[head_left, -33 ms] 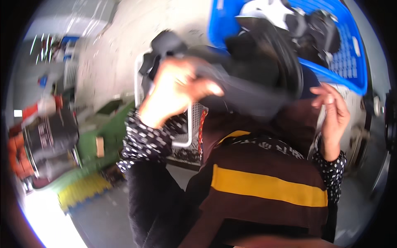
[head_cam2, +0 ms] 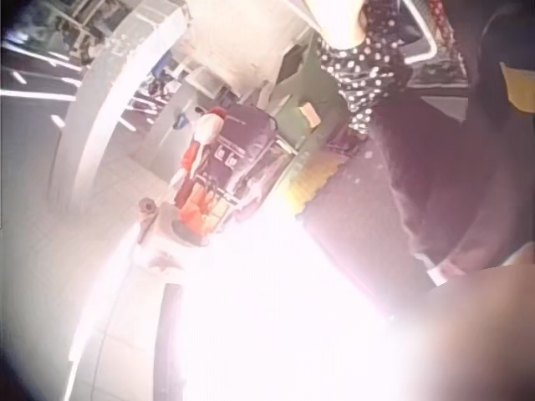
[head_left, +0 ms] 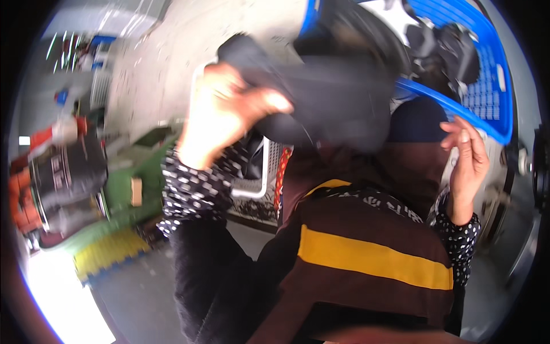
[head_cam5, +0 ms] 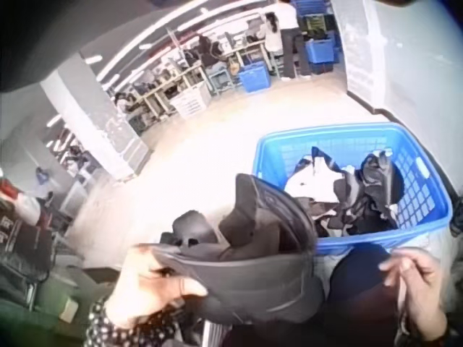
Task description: The person repeatedly picks up black shoes from a blue basket, turns them over, and inspects the soles and uppers by hand. The person handles each shoe individually, checking seams and surfaces before placing them back into the basket.
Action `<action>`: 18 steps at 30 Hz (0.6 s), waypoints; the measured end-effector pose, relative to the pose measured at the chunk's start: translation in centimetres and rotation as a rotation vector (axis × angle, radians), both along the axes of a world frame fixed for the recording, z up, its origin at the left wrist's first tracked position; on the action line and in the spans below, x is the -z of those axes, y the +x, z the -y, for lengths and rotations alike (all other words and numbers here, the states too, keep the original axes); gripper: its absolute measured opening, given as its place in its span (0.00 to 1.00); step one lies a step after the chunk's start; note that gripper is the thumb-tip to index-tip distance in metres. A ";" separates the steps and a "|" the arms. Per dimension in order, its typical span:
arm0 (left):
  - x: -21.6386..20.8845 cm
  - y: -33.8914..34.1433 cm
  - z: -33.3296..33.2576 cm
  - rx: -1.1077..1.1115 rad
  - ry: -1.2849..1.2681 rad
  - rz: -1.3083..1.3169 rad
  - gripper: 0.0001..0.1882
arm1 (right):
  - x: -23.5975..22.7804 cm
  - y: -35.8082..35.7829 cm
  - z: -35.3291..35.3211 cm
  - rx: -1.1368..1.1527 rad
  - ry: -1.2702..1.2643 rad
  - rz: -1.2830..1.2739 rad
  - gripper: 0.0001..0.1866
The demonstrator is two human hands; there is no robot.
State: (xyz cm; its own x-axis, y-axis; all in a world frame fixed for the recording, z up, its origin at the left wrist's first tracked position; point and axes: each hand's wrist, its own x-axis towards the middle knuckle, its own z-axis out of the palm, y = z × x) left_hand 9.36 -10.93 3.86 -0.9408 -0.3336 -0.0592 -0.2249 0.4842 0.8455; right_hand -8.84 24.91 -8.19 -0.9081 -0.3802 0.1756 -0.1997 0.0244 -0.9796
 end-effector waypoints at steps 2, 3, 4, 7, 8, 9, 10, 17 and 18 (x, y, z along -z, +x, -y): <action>-2.0 3.4 3.6 -0.291 0.077 -0.385 0.15 | 1.2 -0.8 1.0 0.024 0.065 0.063 0.14; -2.7 5.0 6.1 -0.374 -0.013 -0.460 0.15 | 1.9 -0.6 1.5 -0.019 0.086 0.026 0.14; -3.5 7.0 8.6 -0.472 -0.084 -0.452 0.18 | 2.8 -0.3 2.3 -0.058 0.121 0.016 0.14; -2.8 12.4 15.1 -0.746 -0.044 -0.479 0.17 | 5.4 0.1 4.0 -0.170 0.164 0.039 0.14; -2.1 14.2 17.1 -0.823 -0.051 -0.487 0.17 | 6.3 0.4 4.4 -0.184 0.158 0.075 0.14; -1.3 16.0 18.8 -0.957 -0.034 -0.443 0.18 | 7.1 0.6 4.8 -0.222 0.136 0.088 0.14; -0.7 17.5 20.5 -1.075 -0.006 -0.416 0.19 | 7.8 0.8 5.0 -0.232 0.143 0.095 0.14; 8.3 23.6 31.7 -1.239 0.117 -0.240 0.17 | 9.0 1.5 5.4 -0.242 0.261 0.115 0.15; 9.6 23.7 32.9 -1.177 0.141 -0.238 0.16 | 9.3 1.5 5.5 -0.227 0.280 0.100 0.15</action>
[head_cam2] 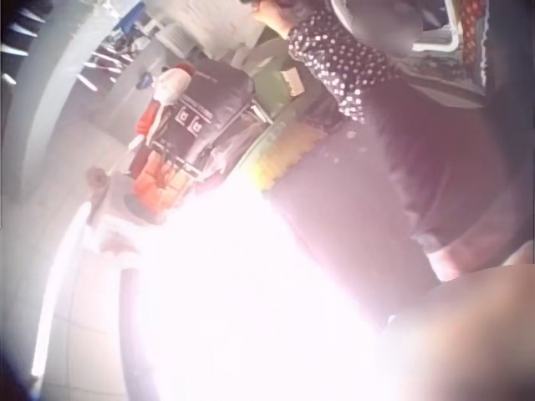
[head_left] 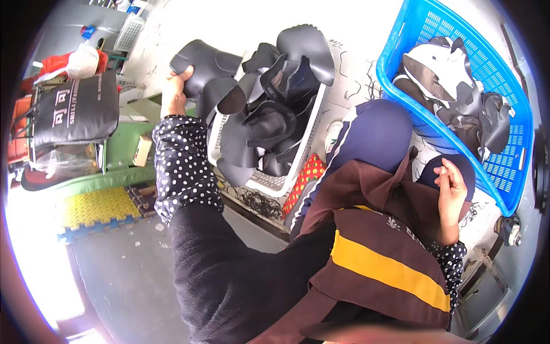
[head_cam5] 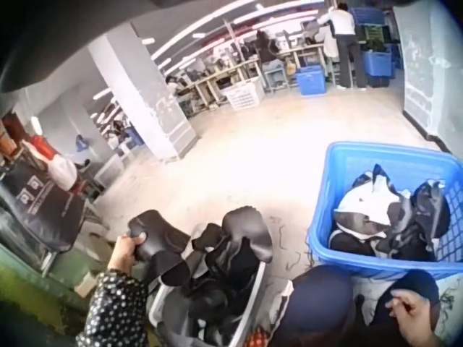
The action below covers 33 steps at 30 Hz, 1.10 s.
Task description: The person repeatedly picks up black shoes from a blue basket, turns them over, and inspects the soles and uppers by hand. The person handles each shoe individually, checking seams and surfaces before placing them back into the basket.
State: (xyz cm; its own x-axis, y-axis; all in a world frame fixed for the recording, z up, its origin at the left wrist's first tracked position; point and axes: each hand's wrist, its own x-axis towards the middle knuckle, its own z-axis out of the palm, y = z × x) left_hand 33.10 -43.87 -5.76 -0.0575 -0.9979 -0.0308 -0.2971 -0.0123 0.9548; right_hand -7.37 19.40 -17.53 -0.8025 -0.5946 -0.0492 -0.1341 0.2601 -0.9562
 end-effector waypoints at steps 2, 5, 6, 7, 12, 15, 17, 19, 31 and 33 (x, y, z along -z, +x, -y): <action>3.4 0.3 1.9 0.023 0.042 0.148 0.21 | 0.0 0.1 0.1 -0.023 0.033 -0.060 0.14; 10.2 -0.3 3.0 -0.024 0.142 0.524 0.38 | 0.1 0.1 0.4 -0.026 0.063 -0.090 0.13; 13.2 -0.9 2.5 0.069 0.101 0.683 0.42 | -0.1 0.1 0.5 -0.033 0.054 -0.089 0.13; 15.9 -1.6 2.1 0.119 0.115 0.674 0.46 | -0.3 0.2 0.7 -0.034 0.055 -0.090 0.13; 21.8 -1.9 -0.6 0.281 0.012 0.865 0.64 | -2.7 -0.4 1.0 -0.036 0.137 -0.065 0.14; 18.3 -1.3 -0.8 0.183 -0.148 0.923 0.46 | -4.3 -3.5 0.5 0.045 0.145 -0.130 0.15; 15.1 -2.3 -0.9 0.178 -0.331 1.177 0.46 | -4.8 -6.9 -0.1 0.133 0.062 -0.114 0.15; 12.1 -4.7 -1.9 -0.032 -0.549 1.254 0.42 | -4.7 -10.9 -0.7 0.139 0.076 -0.390 0.15; 8.6 -43.8 -24.9 1.135 -0.718 0.246 0.19 | 4.3 -24.6 1.5 0.104 0.656 -0.556 0.16; 10.9 -50.4 -26.3 1.282 -0.801 0.268 0.23 | 4.9 -24.2 1.9 0.070 0.639 -0.462 0.15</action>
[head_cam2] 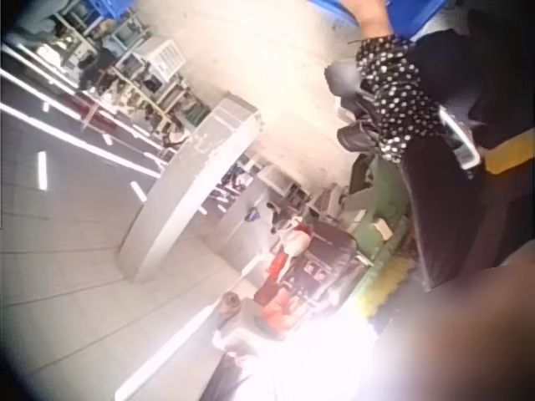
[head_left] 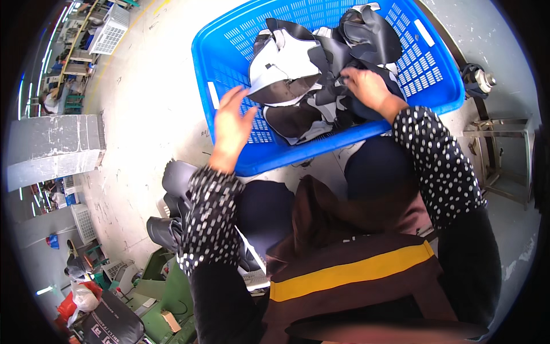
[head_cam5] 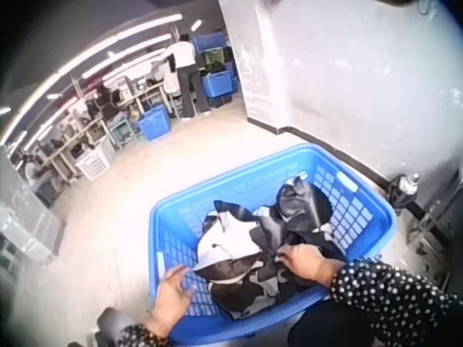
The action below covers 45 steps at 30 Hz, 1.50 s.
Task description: The person repeatedly picks up black shoes from a blue basket, turns them over, and inspects the soles and uppers by hand. The person handles each shoe individually, checking seams and surfaces before placing them back into the basket.
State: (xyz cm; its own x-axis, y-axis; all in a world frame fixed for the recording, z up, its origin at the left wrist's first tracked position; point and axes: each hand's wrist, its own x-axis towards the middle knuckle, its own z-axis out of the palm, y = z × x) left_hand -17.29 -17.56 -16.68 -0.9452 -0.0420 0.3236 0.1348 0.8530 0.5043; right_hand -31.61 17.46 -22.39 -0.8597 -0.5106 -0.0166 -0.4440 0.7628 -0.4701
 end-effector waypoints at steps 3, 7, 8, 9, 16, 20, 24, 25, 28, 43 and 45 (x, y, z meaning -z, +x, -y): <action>5.8 -8.2 -1.1 -0.079 -0.234 0.441 0.41 | 0.0 0.0 0.1 -0.045 -0.013 -0.004 0.11; 13.1 -13.9 -1.0 -0.275 -0.410 0.755 0.48 | -0.6 -0.5 0.0 0.009 0.016 -0.036 0.09; 14.4 -14.7 -0.6 -0.330 -0.355 0.788 0.48 | -0.6 -0.7 0.0 0.010 -0.016 -0.092 0.09; 15.6 -14.8 -0.6 -0.385 -0.364 0.729 0.38 | -0.6 -0.7 0.1 -0.005 -0.042 -0.125 0.10; 12.5 -17.4 -0.1 -0.231 -0.120 0.367 0.17 | -0.6 -0.5 0.2 0.005 -0.141 -0.124 0.08; 3.3 -13.4 -2.5 -0.080 0.503 0.274 0.14 | -1.7 -0.1 0.0 0.088 -0.245 -0.042 0.11; -4.0 -6.4 -6.4 0.016 0.707 0.107 0.16 | -2.4 2.1 -0.8 0.262 -0.629 0.333 0.11; -5.2 -5.0 -7.1 -0.098 0.798 0.129 0.16 | -2.4 3.0 -1.2 0.278 -0.667 0.276 0.11; -8.7 -2.7 -7.4 -0.225 0.898 -0.067 0.15 | -2.5 4.9 -2.8 0.342 -0.681 0.111 0.14; -25.4 4.5 -4.6 -0.335 1.137 -0.421 0.18 | -7.5 6.7 4.9 -0.325 -0.605 0.037 0.37; -26.2 5.5 -4.6 -0.357 1.227 -0.405 0.18 | -8.4 5.6 5.2 -0.404 -0.756 0.256 0.38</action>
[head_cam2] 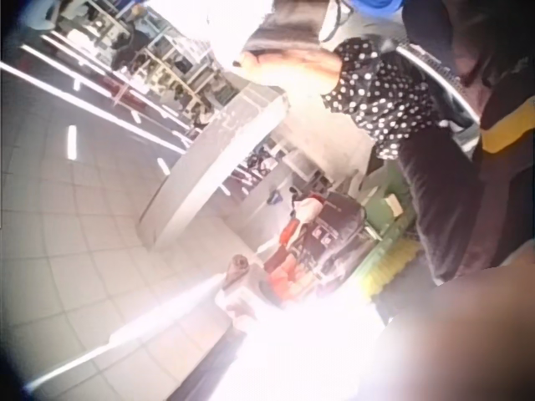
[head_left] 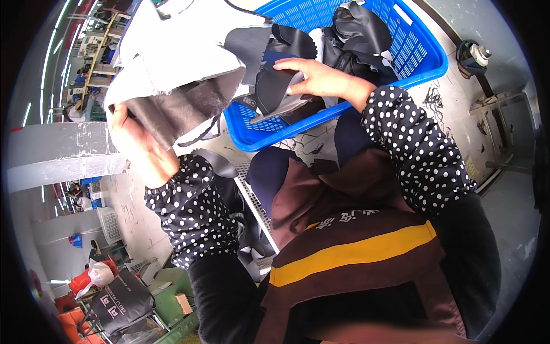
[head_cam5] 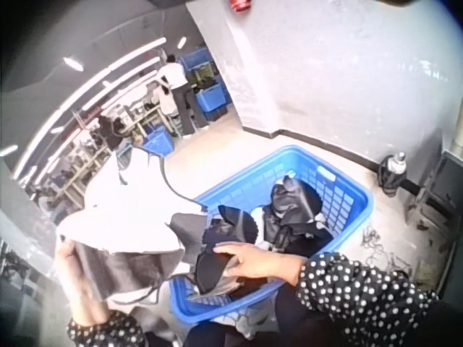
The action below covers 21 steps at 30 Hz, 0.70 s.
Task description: The person repeatedly picks up black shoes from a blue basket, turns them over, and inspects the soles and uppers by hand. The person handles each shoe individually, checking seams and surfaces before placing them back into the basket.
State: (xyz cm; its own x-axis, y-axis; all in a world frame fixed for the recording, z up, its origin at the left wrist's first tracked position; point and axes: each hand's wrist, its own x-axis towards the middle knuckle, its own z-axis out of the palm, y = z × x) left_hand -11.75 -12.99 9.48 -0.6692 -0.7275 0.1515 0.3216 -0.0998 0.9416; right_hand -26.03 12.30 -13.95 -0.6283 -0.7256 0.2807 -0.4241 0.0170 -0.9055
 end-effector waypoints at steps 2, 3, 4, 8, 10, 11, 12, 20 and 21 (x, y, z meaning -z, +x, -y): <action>-0.1 1.6 -0.1 0.077 -0.048 -0.045 0.19 | -0.7 -0.6 -0.7 0.069 0.150 -0.284 0.36; 0.3 3.1 -0.3 0.042 -0.307 0.033 0.20 | -0.9 -0.6 -1.0 0.141 0.131 -0.397 0.34; 0.7 4.4 -0.3 -0.008 -0.422 0.063 0.22 | -1.2 -0.4 -1.3 0.220 0.076 -0.526 0.33; 2.2 8.4 -1.2 -0.330 -1.360 0.124 0.33 | -1.6 2.8 -3.0 0.694 -0.183 0.565 0.28; 2.8 9.4 -2.2 -0.456 -1.209 0.259 0.32 | -1.4 5.1 -4.1 0.498 -0.397 1.271 0.40; 3.1 9.8 -2.9 -0.456 -1.155 0.261 0.29 | -1.3 6.1 -4.1 0.415 -0.421 1.292 0.49; 3.3 10.4 -3.5 -0.475 -1.166 0.363 0.29 | -1.1 7.2 -4.4 0.329 -0.473 1.264 0.50; 9.5 18.2 -2.5 -0.406 -0.526 0.281 0.19 | -1.6 8.2 -2.8 0.371 -0.373 0.691 0.07; 10.2 20.0 -2.0 -0.358 -0.456 0.313 0.18 | -2.2 7.8 -3.4 0.358 -0.408 0.700 0.09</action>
State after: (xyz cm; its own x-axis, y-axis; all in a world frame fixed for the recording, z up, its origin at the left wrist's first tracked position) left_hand 8.29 -11.03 -0.73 -0.4605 -0.8220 0.3349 -0.0351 0.3938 0.9185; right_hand -18.21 15.67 -11.71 -0.9232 -0.3797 -0.0592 0.1981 -0.3382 -0.9200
